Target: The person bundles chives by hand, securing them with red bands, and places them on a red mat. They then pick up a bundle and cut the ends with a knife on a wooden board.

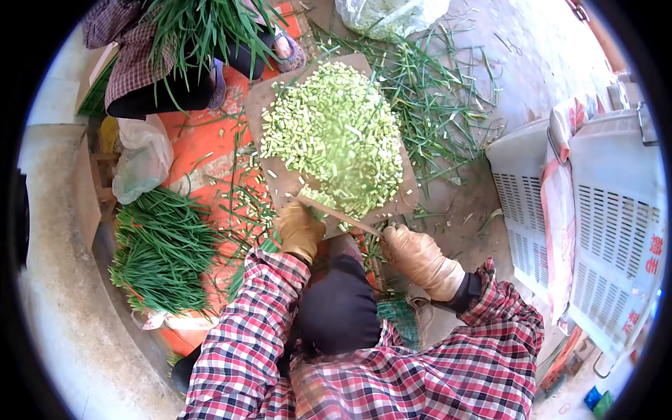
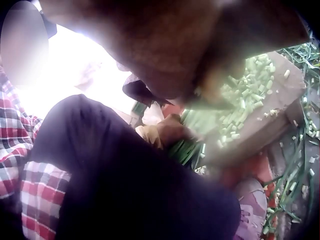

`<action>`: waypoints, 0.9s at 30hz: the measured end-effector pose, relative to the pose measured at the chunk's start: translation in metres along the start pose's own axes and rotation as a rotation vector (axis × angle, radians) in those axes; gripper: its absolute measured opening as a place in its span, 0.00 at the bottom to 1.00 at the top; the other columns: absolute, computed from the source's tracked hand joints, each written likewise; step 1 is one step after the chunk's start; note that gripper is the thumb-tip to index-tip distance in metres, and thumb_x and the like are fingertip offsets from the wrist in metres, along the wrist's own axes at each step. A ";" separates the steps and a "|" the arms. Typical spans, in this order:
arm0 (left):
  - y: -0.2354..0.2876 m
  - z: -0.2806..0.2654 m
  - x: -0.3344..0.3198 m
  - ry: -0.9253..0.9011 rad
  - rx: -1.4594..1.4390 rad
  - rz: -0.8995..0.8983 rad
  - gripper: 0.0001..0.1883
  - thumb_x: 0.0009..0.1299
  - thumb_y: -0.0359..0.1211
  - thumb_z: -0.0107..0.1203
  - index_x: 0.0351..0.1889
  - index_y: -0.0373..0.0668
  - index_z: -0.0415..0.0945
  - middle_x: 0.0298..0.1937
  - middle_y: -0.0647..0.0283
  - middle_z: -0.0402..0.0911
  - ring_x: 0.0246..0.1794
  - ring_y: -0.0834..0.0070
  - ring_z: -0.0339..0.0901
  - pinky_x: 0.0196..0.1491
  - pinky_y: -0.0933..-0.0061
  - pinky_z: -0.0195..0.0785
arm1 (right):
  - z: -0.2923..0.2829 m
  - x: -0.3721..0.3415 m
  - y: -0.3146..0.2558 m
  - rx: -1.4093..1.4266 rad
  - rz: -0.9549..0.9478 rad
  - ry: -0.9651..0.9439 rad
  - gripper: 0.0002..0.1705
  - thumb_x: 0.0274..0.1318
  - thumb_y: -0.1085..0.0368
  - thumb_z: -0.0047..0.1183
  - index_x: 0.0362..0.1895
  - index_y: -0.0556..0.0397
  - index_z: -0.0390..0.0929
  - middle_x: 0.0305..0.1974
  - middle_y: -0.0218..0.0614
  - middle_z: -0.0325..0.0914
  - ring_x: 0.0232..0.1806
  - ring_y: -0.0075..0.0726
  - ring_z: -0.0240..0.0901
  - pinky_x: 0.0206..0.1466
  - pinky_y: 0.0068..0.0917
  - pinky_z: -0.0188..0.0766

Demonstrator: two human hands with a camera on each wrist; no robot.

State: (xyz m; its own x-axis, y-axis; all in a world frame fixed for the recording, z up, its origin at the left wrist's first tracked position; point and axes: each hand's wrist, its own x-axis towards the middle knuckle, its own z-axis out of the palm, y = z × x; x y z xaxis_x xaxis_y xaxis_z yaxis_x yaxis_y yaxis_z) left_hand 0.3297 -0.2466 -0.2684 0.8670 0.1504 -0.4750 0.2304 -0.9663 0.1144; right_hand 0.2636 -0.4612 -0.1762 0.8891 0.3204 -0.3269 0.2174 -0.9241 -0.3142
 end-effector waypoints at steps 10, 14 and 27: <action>0.005 0.006 0.000 0.037 0.158 0.021 0.43 0.50 0.60 0.63 0.54 0.37 0.67 0.49 0.56 0.73 0.51 0.60 0.72 0.55 0.59 0.59 | -0.001 0.025 0.007 0.163 0.043 -0.188 0.12 0.58 0.61 0.48 0.32 0.59 0.66 0.21 0.55 0.72 0.23 0.63 0.72 0.26 0.52 0.69; 0.001 0.005 -0.002 0.087 0.141 0.068 0.52 0.47 0.66 0.61 0.55 0.31 0.63 0.48 0.54 0.72 0.50 0.60 0.71 0.55 0.58 0.58 | -0.015 0.037 0.001 0.243 0.034 -0.205 0.12 0.58 0.62 0.48 0.32 0.59 0.64 0.20 0.55 0.71 0.24 0.66 0.71 0.27 0.55 0.68; -0.006 -0.012 -0.002 -0.020 -0.027 0.130 0.40 0.48 0.55 0.64 0.47 0.31 0.68 0.45 0.44 0.76 0.48 0.53 0.75 0.49 0.56 0.66 | 0.043 0.152 -0.039 0.427 0.098 -0.254 0.15 0.60 0.59 0.44 0.39 0.61 0.65 0.25 0.58 0.76 0.30 0.64 0.75 0.33 0.52 0.71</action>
State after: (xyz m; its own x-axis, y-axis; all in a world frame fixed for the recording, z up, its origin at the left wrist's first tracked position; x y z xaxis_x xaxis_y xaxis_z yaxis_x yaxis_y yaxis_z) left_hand 0.3316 -0.2386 -0.2575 0.8813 0.0200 -0.4722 0.1288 -0.9715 0.1992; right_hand 0.3730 -0.3678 -0.2520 0.7598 0.3260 -0.5625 -0.0935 -0.8014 -0.5908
